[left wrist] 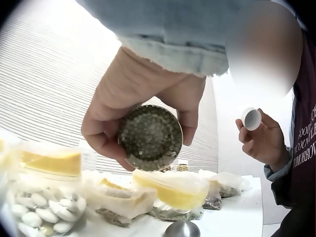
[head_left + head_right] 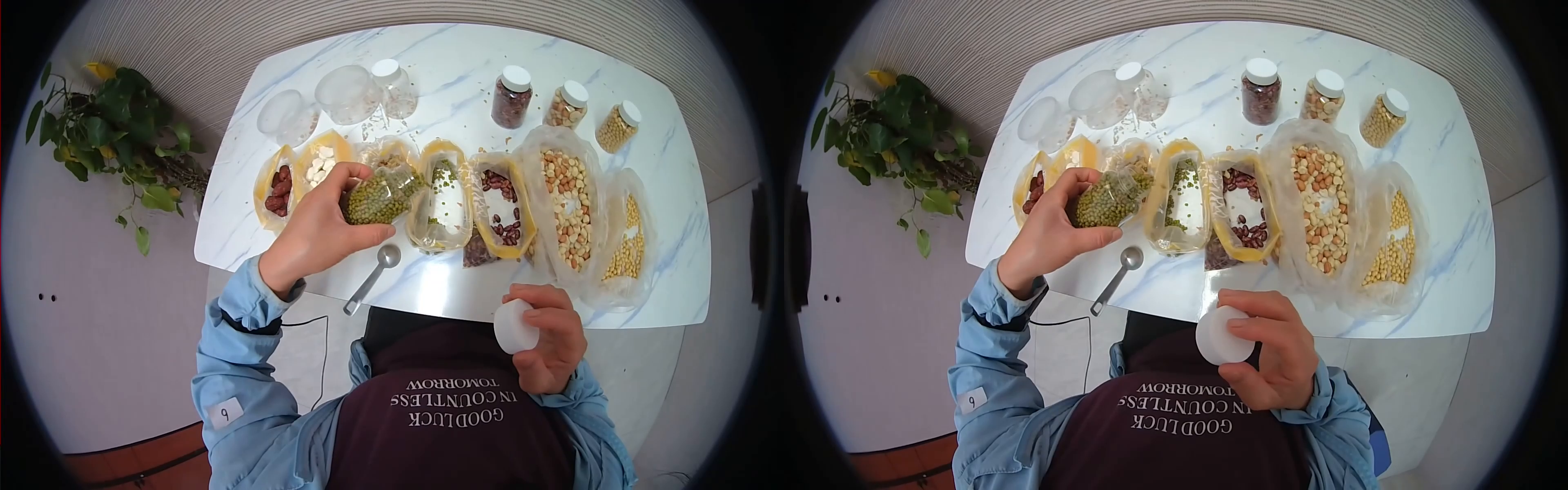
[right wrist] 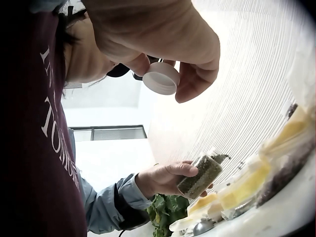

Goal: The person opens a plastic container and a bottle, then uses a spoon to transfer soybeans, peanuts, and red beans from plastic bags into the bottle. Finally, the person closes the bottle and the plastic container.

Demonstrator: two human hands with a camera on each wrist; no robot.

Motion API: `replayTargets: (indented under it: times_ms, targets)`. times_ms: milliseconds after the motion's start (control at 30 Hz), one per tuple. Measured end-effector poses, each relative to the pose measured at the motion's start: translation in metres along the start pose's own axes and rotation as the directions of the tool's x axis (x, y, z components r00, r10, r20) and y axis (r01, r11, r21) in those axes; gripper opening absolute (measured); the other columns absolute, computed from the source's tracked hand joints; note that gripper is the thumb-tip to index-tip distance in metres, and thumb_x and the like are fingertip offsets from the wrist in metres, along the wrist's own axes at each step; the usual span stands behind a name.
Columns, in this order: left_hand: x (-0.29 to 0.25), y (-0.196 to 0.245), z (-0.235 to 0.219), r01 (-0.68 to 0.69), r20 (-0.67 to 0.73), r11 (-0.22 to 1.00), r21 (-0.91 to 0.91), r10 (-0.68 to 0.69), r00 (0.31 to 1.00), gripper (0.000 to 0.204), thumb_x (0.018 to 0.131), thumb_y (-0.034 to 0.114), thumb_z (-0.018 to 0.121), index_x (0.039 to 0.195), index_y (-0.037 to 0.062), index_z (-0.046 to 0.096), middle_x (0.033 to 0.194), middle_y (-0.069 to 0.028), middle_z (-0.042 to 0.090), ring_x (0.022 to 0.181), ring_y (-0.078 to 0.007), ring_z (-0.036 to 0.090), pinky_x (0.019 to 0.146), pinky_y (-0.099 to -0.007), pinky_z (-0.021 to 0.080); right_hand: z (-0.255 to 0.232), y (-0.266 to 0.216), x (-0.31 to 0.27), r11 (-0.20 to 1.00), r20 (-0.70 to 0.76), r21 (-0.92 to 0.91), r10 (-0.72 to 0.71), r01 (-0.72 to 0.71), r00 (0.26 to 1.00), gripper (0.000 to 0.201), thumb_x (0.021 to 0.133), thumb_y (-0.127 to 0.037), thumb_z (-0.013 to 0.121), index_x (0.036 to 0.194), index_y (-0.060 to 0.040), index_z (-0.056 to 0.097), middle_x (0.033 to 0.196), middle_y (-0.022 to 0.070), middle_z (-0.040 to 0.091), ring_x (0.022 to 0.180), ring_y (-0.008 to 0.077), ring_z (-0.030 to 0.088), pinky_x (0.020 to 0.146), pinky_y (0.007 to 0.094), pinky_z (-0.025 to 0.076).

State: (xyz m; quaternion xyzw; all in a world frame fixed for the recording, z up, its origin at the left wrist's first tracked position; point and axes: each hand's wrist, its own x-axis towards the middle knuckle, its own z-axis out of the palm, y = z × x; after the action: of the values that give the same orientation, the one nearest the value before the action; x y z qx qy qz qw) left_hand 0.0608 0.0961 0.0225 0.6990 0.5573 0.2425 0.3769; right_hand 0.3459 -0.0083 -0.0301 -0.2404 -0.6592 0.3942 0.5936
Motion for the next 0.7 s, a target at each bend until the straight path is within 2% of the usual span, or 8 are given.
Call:
replayTargets:
  times_ms: [267,567,700]
  targets:
    - [0.001,0.004,-0.002,-0.016,0.002,0.996,0.091,0.016,1.000,0.067,0.068,0.026,0.079,0.122,0.0024,0.046,0.103,-0.0188,0.059,0.093,-0.0254,0.060,0.082,-0.0321,0.047,0.000,0.000,0.003,1.000,0.023,0.002,-0.005,0.005,1.000,0.039,0.079,-0.014,0.071,0.111,0.0021,0.054,0.117,0.0270,0.054,0.102,0.0325,0.058,0.084,0.0379,0.047]
    - [-0.002,0.012,-0.006,-0.005,0.026,0.996,0.090,0.003,1.000,0.066,0.069,0.023,0.079,0.122,0.0014,0.047,0.102,-0.0166,0.060,0.091,-0.0220,0.060,0.080,-0.0295,0.047,0.001,0.000,0.004,1.000,0.041,0.013,0.003,-0.004,0.999,0.039,0.079,-0.013,0.071,0.110,0.0020,0.054,0.117,0.0266,0.054,0.101,0.0322,0.058,0.084,0.0371,0.047]
    - [0.000,0.010,-0.007,-0.059,0.020,0.994,0.091,0.057,0.998,0.065,0.070,0.022,0.079,0.122,0.0004,0.047,0.101,-0.0154,0.061,0.089,-0.0204,0.060,0.079,-0.0288,0.047,0.000,-0.001,0.005,1.000,0.053,-0.001,0.007,-0.007,0.999,0.039,0.078,-0.013,0.071,0.110,0.0017,0.054,0.116,0.0265,0.055,0.101,0.0323,0.058,0.083,0.0372,0.047]
